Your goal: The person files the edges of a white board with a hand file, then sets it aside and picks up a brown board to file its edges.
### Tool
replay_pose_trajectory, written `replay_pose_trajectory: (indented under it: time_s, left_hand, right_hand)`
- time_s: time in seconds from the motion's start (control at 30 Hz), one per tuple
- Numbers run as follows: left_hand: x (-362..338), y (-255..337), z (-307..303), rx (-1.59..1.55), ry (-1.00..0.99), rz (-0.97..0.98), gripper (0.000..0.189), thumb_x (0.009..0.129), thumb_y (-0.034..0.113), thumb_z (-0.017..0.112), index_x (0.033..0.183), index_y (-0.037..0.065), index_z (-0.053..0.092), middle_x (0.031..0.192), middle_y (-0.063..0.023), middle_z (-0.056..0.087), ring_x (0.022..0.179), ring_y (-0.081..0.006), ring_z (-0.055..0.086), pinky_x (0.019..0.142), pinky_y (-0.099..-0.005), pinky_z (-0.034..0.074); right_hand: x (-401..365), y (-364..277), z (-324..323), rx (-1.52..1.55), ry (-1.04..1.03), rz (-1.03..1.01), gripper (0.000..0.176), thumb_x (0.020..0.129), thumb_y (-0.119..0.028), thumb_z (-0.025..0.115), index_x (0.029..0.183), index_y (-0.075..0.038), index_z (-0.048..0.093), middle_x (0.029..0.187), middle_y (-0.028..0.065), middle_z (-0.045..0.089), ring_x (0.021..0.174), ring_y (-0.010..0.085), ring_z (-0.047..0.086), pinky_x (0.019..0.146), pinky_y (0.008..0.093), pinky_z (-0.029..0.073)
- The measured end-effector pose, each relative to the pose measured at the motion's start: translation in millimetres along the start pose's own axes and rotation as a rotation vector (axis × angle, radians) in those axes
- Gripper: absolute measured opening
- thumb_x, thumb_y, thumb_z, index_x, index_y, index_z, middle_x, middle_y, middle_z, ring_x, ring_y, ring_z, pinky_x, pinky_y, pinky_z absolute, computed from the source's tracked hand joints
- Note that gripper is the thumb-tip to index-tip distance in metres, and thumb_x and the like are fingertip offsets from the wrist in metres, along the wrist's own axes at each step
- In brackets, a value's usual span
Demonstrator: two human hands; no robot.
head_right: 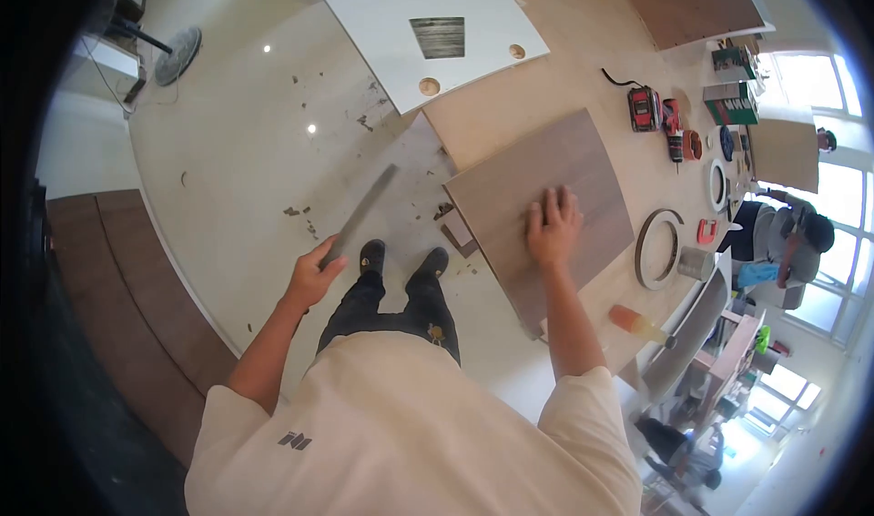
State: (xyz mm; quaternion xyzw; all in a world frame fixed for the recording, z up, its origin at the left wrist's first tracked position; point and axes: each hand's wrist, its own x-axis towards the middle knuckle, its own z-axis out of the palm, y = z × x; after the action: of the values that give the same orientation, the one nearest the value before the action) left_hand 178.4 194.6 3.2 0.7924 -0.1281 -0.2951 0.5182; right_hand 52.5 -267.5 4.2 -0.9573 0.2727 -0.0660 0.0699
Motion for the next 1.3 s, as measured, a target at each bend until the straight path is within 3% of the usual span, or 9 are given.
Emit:
replay_pose_trajectory:
  time_s: [0.13,0.23,0.33,0.63,0.73,1.03,1.23,1.3]
  left_hand:
    - [-20,-27,-13,-0.173,-0.025,-0.246,0.048,0.097,0.023,0.067,0.139,0.002,0.056,0.093,-0.0034,0.069,0.078,-0.0125,0.063,0.075,-0.0275,0.053]
    - [-32,-36,-11,-0.401,-0.085,-0.403,0.052,0.097,0.024,0.067,0.142,0.002,0.054,0.080,-0.0022,0.064,0.064,-0.0092,0.060,0.062,-0.0245,0.052]
    - [-38,-36,0,-0.513,-0.055,-0.345,0.055,0.097,0.025,0.067,0.145,0.002,0.051,0.072,-0.0003,0.060,0.055,-0.0063,0.055,0.054,-0.0232,0.050]
    - [-47,-49,-6,-0.442,-0.099,-0.347,0.050,0.097,0.020,0.065,0.143,0.004,0.053,0.077,-0.0028,0.062,0.056,-0.0094,0.059,0.053,-0.0253,0.052]
    - [-46,-45,-13,-0.391,-0.108,-0.347,0.052,0.097,0.020,0.066,0.143,0.000,0.052,0.076,-0.0029,0.061,0.055,-0.0098,0.058,0.052,-0.0255,0.051]
    - [-45,-29,-27,-0.359,-0.144,-0.246,0.052,0.097,0.024,0.067,0.141,0.000,0.054,0.075,-0.0010,0.062,0.055,-0.0078,0.057,0.052,-0.0240,0.050]
    - [-61,-22,-25,-0.335,-0.162,-0.299,0.050,0.098,0.026,0.065,0.140,0.000,0.055,0.067,0.0018,0.055,0.051,-0.0057,0.048,0.047,-0.0227,0.041]
    - [-60,-18,-24,-0.412,-0.256,-0.301,0.048,0.102,0.027,0.060,0.140,0.000,0.054,0.066,0.0014,0.052,0.050,-0.0050,0.044,0.045,-0.0232,0.038]
  right_hand:
    - [20,-113,-29,0.311,-0.162,-0.376,0.044,0.082,-0.023,0.074,0.123,-0.008,0.068,0.141,0.0161,0.052,0.125,0.0386,0.049,0.109,0.0470,0.038]
    - [37,-158,-32,0.218,-0.234,-0.466,0.037,0.078,-0.021,0.075,0.114,-0.009,0.071,0.131,0.0143,0.057,0.119,0.0373,0.052,0.107,0.0477,0.038]
    - [48,-167,-26,0.133,-0.323,-0.519,0.032,0.076,-0.017,0.077,0.108,-0.012,0.072,0.120,0.0103,0.059,0.115,0.0344,0.054,0.106,0.0475,0.039]
    - [48,-165,-18,0.206,-0.309,-0.541,0.019,0.077,-0.014,0.075,0.097,-0.013,0.074,0.110,0.0070,0.062,0.111,0.0305,0.057,0.103,0.0442,0.040]
    - [46,-161,-12,0.162,-0.303,-0.565,0.018,0.083,-0.016,0.069,0.101,-0.014,0.075,0.111,0.0053,0.063,0.114,0.0286,0.056,0.106,0.0479,0.039]
    - [42,-155,-21,0.271,-0.392,-0.464,0.027,0.082,-0.014,0.067,0.109,-0.015,0.074,0.118,0.0060,0.063,0.118,0.0297,0.055,0.106,0.0417,0.042]
    - [41,-170,-24,0.031,-0.441,-0.453,0.033,0.077,-0.015,0.071,0.110,-0.015,0.072,0.120,0.0035,0.063,0.126,0.0297,0.049,0.109,0.0457,0.038]
    - [38,-167,-25,0.077,-0.451,-0.440,0.040,0.077,-0.017,0.071,0.117,-0.015,0.069,0.130,0.0060,0.059,0.131,0.0315,0.045,0.111,0.0477,0.035]
